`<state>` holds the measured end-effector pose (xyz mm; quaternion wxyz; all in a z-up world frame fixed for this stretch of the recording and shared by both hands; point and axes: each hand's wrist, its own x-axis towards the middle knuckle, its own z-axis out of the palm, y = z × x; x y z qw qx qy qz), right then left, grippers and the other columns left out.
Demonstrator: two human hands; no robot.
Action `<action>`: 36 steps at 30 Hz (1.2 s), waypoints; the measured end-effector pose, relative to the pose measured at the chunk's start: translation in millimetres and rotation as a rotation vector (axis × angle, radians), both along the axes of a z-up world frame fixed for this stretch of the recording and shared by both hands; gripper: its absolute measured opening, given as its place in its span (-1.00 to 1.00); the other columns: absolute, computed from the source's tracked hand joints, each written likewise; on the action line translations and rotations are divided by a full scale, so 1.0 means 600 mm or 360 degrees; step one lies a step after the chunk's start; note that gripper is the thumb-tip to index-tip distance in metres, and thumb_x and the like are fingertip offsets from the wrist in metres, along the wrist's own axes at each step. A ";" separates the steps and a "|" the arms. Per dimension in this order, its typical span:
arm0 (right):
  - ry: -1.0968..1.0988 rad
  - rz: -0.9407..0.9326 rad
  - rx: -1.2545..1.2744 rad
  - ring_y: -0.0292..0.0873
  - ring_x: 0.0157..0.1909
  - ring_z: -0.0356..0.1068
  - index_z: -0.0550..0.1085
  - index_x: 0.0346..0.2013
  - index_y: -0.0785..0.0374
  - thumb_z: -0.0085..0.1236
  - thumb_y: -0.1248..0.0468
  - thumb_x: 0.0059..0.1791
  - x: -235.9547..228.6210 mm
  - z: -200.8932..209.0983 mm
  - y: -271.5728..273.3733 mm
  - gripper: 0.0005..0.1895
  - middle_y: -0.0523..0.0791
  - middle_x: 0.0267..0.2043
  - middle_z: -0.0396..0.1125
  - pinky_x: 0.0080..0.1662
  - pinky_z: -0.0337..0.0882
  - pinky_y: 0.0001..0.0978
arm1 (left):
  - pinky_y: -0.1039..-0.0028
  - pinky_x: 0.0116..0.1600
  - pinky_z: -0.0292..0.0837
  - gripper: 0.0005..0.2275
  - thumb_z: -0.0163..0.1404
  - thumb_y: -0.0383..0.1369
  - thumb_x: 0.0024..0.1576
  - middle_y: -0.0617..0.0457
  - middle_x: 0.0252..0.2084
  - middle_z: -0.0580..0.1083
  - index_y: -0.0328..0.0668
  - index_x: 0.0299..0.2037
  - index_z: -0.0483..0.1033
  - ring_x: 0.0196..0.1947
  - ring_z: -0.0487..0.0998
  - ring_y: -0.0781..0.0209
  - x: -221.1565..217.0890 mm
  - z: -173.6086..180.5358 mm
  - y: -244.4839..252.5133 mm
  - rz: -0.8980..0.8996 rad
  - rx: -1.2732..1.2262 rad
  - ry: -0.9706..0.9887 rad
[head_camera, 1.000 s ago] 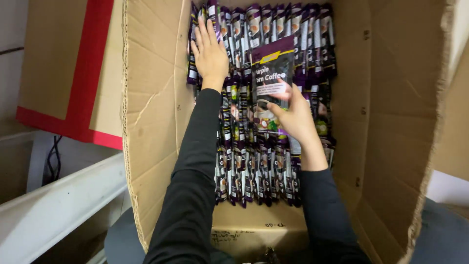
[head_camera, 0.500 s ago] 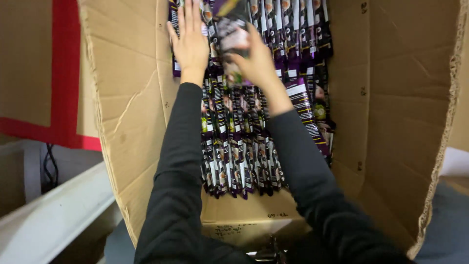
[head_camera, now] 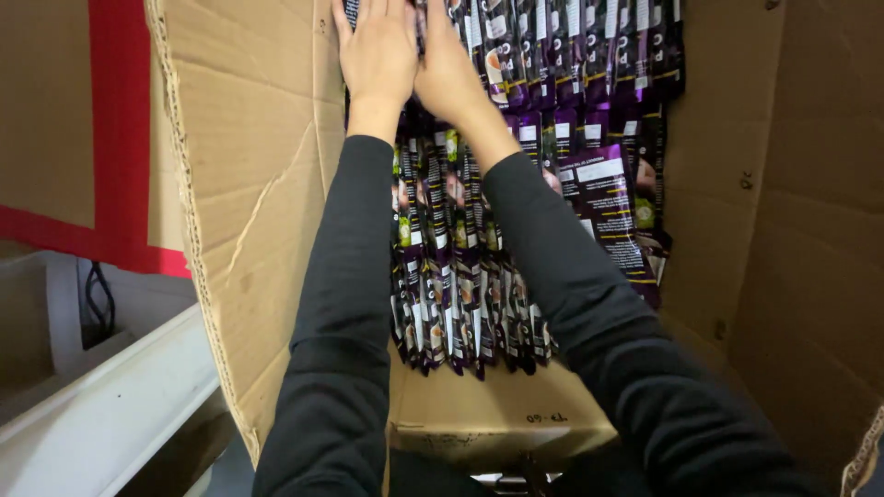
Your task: The person transfers purple coffee packets from a large, torn cardboard box into another cardboard box, arranging them in neat rows by hand.
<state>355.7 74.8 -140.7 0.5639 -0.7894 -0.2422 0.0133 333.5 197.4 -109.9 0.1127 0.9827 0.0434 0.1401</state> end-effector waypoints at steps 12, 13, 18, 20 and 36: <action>-0.0052 -0.0048 -0.0377 0.17 0.46 0.13 0.12 0.44 0.34 0.52 0.20 -0.16 -0.129 0.224 -0.271 0.01 0.15 0.44 0.11 0.38 0.23 -0.13 | -0.28 0.43 -0.28 -0.57 -0.18 -0.10 0.32 0.01 0.43 0.24 -0.07 0.34 0.33 0.47 0.06 -0.06 0.017 0.000 -0.069 0.0422 -0.0160 0.0094; -0.0001 -0.0419 -0.0731 0.09 0.41 0.28 0.27 0.41 0.24 0.57 0.17 -0.20 -0.178 0.264 -0.328 -0.03 0.06 0.37 0.30 0.37 0.31 -0.14 | -0.27 0.44 -0.24 -0.60 -0.19 -0.14 0.34 0.05 0.44 0.23 -0.02 0.35 0.32 0.49 0.04 -0.04 0.015 -0.019 -0.071 0.0496 -0.0157 0.0013; 0.1015 -0.0738 -0.1500 0.14 0.06 0.46 0.32 0.28 0.18 0.52 0.09 -0.25 -0.281 0.164 -0.433 -0.13 0.09 0.05 0.43 0.06 0.44 -0.01 | -0.26 0.48 -0.17 -0.66 -0.19 -0.20 0.38 0.13 0.49 0.18 0.23 0.36 0.33 0.54 -0.05 -0.03 0.001 0.028 -0.080 0.0490 -0.0194 0.0340; 0.0843 -0.0744 -0.1476 0.14 0.04 0.47 0.48 0.11 0.21 0.49 0.09 -0.18 -0.286 0.156 -0.441 -0.37 0.08 0.02 0.46 0.02 0.45 0.01 | -0.30 0.44 -0.14 -0.65 -0.15 -0.23 0.36 0.07 0.51 0.16 0.23 0.37 0.33 0.54 -0.07 -0.08 -0.003 0.038 -0.079 0.0444 -0.0183 0.0327; -0.0336 -0.1045 0.0203 0.24 -0.10 0.45 0.36 -0.06 0.38 0.29 0.26 0.04 0.017 0.049 -0.100 -0.67 0.15 -0.17 0.44 -0.02 0.43 -0.06 | -0.24 0.44 -0.09 -0.51 0.04 -0.14 0.26 -0.09 0.45 0.17 -0.07 0.37 0.32 0.47 0.03 -0.24 -0.021 0.023 -0.061 0.0251 -0.0113 0.0179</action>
